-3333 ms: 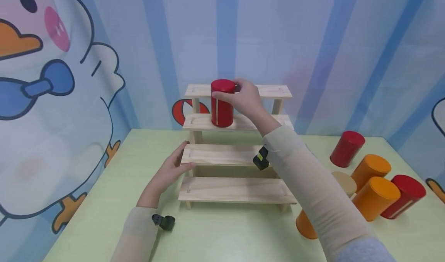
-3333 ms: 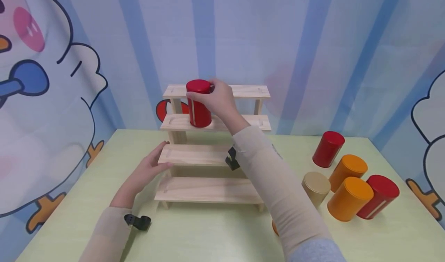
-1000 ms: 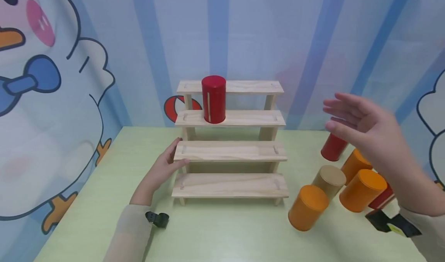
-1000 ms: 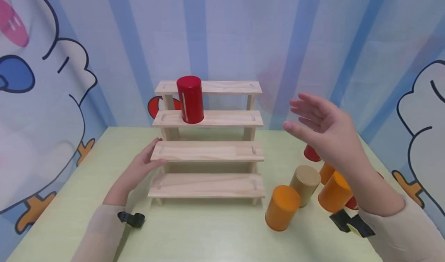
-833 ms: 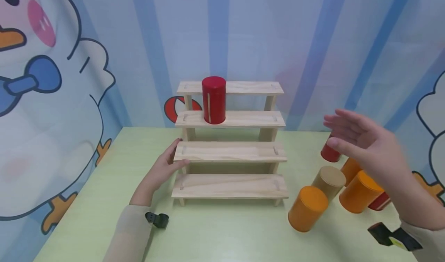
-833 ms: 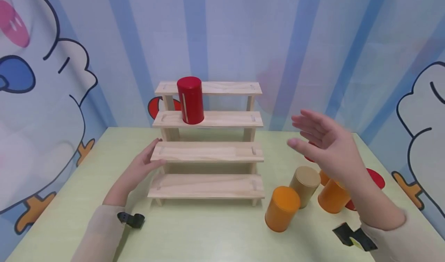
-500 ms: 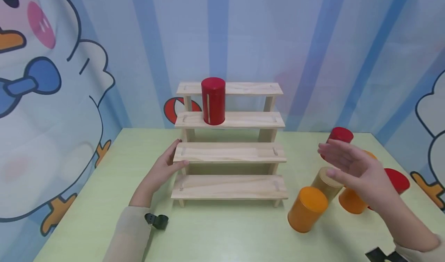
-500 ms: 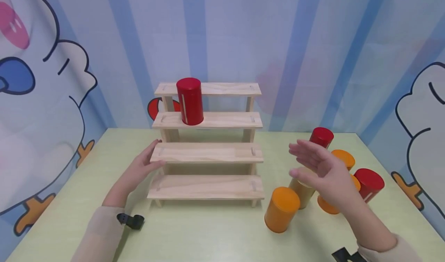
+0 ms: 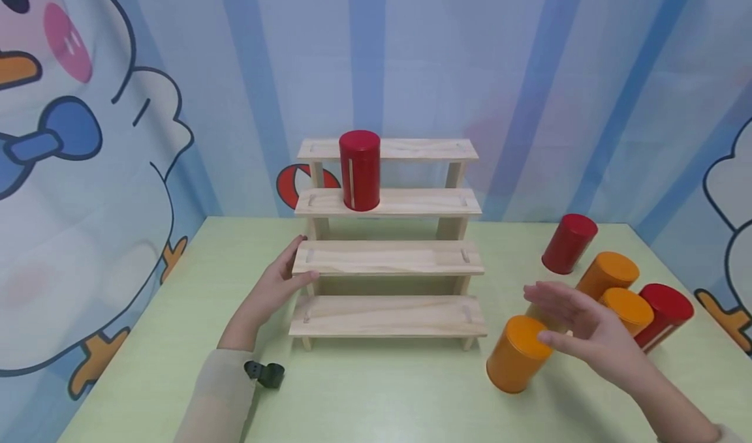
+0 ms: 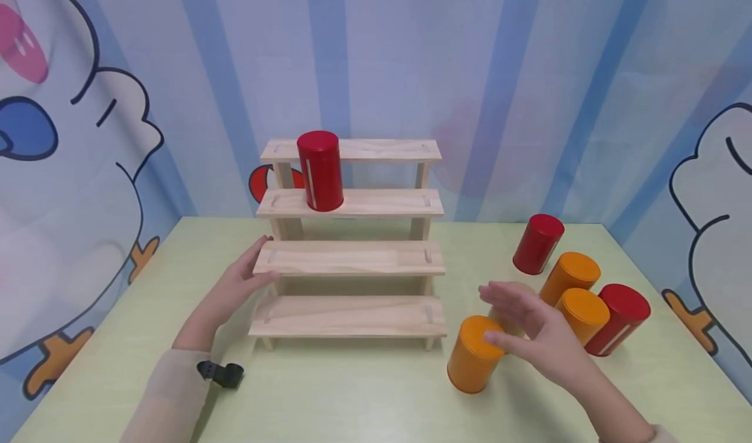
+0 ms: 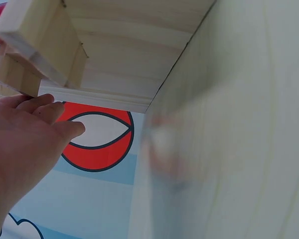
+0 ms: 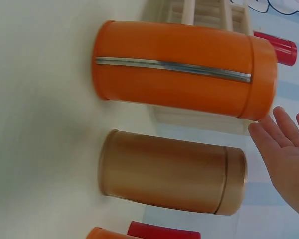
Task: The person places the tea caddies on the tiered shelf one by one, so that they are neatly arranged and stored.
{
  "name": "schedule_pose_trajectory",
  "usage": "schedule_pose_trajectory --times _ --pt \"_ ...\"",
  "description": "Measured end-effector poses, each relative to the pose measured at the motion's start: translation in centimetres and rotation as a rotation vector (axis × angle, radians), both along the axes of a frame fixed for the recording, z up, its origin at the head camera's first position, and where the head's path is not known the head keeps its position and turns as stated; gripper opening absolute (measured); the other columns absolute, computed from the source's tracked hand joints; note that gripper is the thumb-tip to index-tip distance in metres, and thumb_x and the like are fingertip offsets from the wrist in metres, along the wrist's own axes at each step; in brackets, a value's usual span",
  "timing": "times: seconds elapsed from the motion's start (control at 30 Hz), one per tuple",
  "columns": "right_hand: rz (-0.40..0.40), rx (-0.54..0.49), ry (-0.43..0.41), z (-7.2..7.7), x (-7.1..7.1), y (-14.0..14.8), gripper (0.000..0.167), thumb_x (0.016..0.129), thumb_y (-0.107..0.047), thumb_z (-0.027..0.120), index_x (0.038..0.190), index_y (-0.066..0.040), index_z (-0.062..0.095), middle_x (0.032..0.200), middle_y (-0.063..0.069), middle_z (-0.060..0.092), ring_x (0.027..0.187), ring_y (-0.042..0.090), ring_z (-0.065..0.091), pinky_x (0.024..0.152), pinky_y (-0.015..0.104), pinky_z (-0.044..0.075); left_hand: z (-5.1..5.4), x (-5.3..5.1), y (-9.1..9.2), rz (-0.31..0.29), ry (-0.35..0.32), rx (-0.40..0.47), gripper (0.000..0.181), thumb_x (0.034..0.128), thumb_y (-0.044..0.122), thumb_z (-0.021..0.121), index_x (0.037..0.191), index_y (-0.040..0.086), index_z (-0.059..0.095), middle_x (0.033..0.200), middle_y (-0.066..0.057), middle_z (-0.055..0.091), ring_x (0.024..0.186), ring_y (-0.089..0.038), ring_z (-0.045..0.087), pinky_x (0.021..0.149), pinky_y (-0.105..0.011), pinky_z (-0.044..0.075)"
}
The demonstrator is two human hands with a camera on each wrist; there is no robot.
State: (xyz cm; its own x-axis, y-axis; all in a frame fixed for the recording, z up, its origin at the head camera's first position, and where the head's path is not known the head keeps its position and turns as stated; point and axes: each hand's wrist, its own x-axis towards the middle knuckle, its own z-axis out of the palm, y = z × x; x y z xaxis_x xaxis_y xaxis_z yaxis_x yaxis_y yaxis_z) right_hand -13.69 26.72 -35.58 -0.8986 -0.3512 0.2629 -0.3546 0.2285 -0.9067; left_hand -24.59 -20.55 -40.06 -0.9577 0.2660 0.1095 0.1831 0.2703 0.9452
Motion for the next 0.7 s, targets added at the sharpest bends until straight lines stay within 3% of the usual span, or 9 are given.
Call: schedule_pose_trajectory --times 0.13,0.57,0.7 --pt "0.027 -0.009 0.008 -1.1 -0.1 0.0 0.056 0.088 0.013 0.058 0.14 0.0 0.043 0.131 -0.013 0.059 0.116 -0.002 0.056 0.09 0.013 0.047 0.0 0.0 0.0 0.001 -0.003 -0.001 0.084 0.0945 0.024 0.063 0.156 0.015 0.007 0.161 -0.012 0.013 0.147 -0.032 0.015 0.114 -0.052 0.024" --pt "-0.08 0.173 -0.057 -3.3 0.4 -0.2 0.062 0.088 -0.005 0.069 0.143 -0.003 0.04 0.128 -0.02 0.056 0.114 -0.014 0.049 0.089 0.009 0.044 -0.1 0.1 -0.1 -0.022 -0.007 0.038 0.083 0.0952 0.021 0.061 0.156 0.015 0.006 0.161 -0.012 0.012 0.147 -0.031 0.014 0.115 -0.052 0.022" --pt "-0.114 0.22 -0.11 -3.7 0.3 -0.2 0.067 0.087 -0.011 0.071 0.145 -0.002 0.038 0.137 -0.002 0.054 0.112 -0.017 0.046 0.088 0.01 0.044 0.0 0.2 -0.1 -0.021 -0.007 0.039 0.083 0.0951 0.021 0.061 0.156 0.015 0.006 0.161 -0.012 0.011 0.147 -0.031 0.013 0.115 -0.052 0.022"
